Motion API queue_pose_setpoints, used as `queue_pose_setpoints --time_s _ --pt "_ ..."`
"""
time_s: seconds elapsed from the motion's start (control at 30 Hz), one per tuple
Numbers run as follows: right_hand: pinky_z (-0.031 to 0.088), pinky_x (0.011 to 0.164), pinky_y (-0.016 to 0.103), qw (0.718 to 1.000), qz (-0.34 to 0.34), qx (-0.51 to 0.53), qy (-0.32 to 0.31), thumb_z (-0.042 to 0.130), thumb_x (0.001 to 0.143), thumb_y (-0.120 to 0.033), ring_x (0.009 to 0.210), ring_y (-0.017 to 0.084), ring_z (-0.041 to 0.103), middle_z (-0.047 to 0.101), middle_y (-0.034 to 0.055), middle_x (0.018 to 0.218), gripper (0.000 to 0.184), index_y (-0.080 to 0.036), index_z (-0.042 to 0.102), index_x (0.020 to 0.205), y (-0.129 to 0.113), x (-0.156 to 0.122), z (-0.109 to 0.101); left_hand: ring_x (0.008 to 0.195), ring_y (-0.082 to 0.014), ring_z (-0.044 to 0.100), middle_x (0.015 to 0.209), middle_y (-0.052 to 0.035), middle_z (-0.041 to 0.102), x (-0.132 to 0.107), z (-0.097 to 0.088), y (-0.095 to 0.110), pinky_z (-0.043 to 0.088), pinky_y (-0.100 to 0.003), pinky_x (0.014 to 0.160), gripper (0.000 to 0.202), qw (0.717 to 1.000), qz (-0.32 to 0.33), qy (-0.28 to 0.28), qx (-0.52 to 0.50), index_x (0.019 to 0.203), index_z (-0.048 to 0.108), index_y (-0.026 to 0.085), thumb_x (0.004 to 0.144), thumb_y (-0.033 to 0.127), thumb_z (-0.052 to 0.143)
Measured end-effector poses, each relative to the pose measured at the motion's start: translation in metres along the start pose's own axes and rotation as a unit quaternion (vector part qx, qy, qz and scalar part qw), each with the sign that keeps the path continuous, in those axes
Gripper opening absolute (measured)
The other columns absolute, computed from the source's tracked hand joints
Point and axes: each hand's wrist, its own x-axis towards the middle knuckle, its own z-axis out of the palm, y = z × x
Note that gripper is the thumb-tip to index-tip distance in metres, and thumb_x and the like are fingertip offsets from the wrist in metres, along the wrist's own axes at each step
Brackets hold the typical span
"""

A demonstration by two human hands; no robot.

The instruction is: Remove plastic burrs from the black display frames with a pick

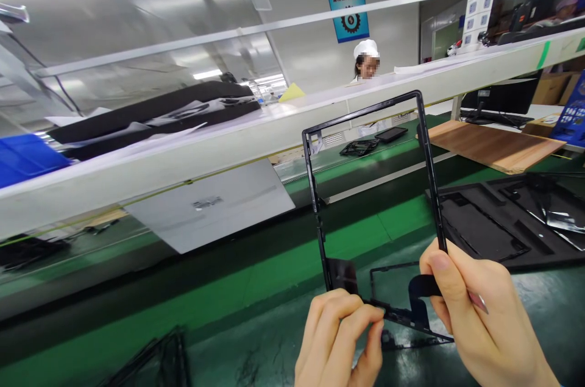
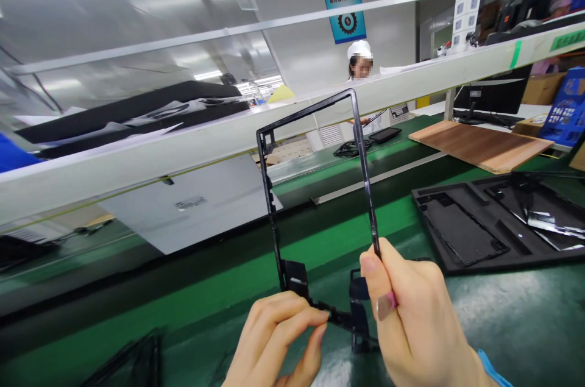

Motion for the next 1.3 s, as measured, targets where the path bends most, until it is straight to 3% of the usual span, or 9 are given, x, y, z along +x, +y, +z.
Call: queue_pose_setpoints --time_s 0.17,0.37,0.57,1.0,1.13,1.3 --pt "0.025 0.036 0.025 1.0 0.01 -0.004 -0.005 0.04 0.118 -0.029 0.037 0.009 0.035 0.039 -0.0091 0.059 0.034 -0.026 0.045 0.084 0.0 0.0 0.001 0.088 -0.0203 0.064 0.09 -0.0055 0.068 -0.003 0.004 -0.002 0.059 -0.033 0.081 0.023 0.997 0.048 0.007 0.054 0.101 0.066 0.018 0.094 -0.004 0.064" --pt "0.025 0.038 0.027 0.999 0.025 -0.03 -0.022 0.041 0.117 -0.032 0.038 0.012 0.033 0.037 -0.009 0.054 0.036 -0.028 0.043 0.082 0.003 0.002 0.001 0.09 -0.0218 0.068 0.09 -0.0072 0.07 -0.006 0.007 -0.004 0.059 -0.034 0.081 0.019 0.989 0.086 -0.029 0.114 0.107 0.064 0.017 0.099 0.001 0.057" --pt "0.025 0.039 0.028 0.998 0.051 -0.033 -0.033 0.04 0.118 -0.035 0.04 0.012 0.034 0.038 -0.0084 0.054 0.038 -0.028 0.042 0.081 0.004 0.004 0.002 0.077 -0.0151 0.063 0.085 -0.0025 0.065 0.0 0.006 0.001 0.055 -0.025 0.071 0.022 0.996 0.021 -0.064 0.057 0.099 0.056 0.021 0.103 0.001 0.047" --pt "0.022 0.036 0.026 0.997 0.068 -0.004 -0.026 0.042 0.118 -0.039 0.04 0.011 0.032 0.036 -0.0084 0.056 0.037 -0.026 0.049 0.084 0.009 0.003 0.0 0.083 -0.0139 0.062 0.092 -0.0008 0.062 -0.005 -0.003 -0.002 0.052 -0.025 0.079 0.023 0.995 -0.07 -0.068 -0.029 0.101 0.058 0.023 0.103 0.002 0.049" --pt "0.023 0.035 0.025 0.997 0.073 0.001 -0.031 0.043 0.118 -0.039 0.038 0.011 0.034 0.034 -0.0089 0.056 0.035 -0.026 0.051 0.085 0.01 -0.001 -0.001 0.085 -0.0159 0.063 0.092 -0.0016 0.063 -0.007 -0.006 -0.004 0.052 -0.027 0.079 0.012 0.993 -0.078 -0.065 -0.058 0.103 0.061 0.023 0.106 0.012 0.058" --pt "0.026 0.037 0.027 0.998 0.054 -0.017 -0.027 0.043 0.118 -0.035 0.038 0.01 0.037 0.039 -0.0082 0.059 0.035 -0.026 0.048 0.084 0.004 -0.001 -0.002 0.083 -0.0164 0.063 0.089 -0.0017 0.063 -0.007 -0.003 -0.004 0.053 -0.027 0.076 0.016 0.993 -0.059 -0.083 -0.066 0.098 0.061 0.023 0.104 0.007 0.057"
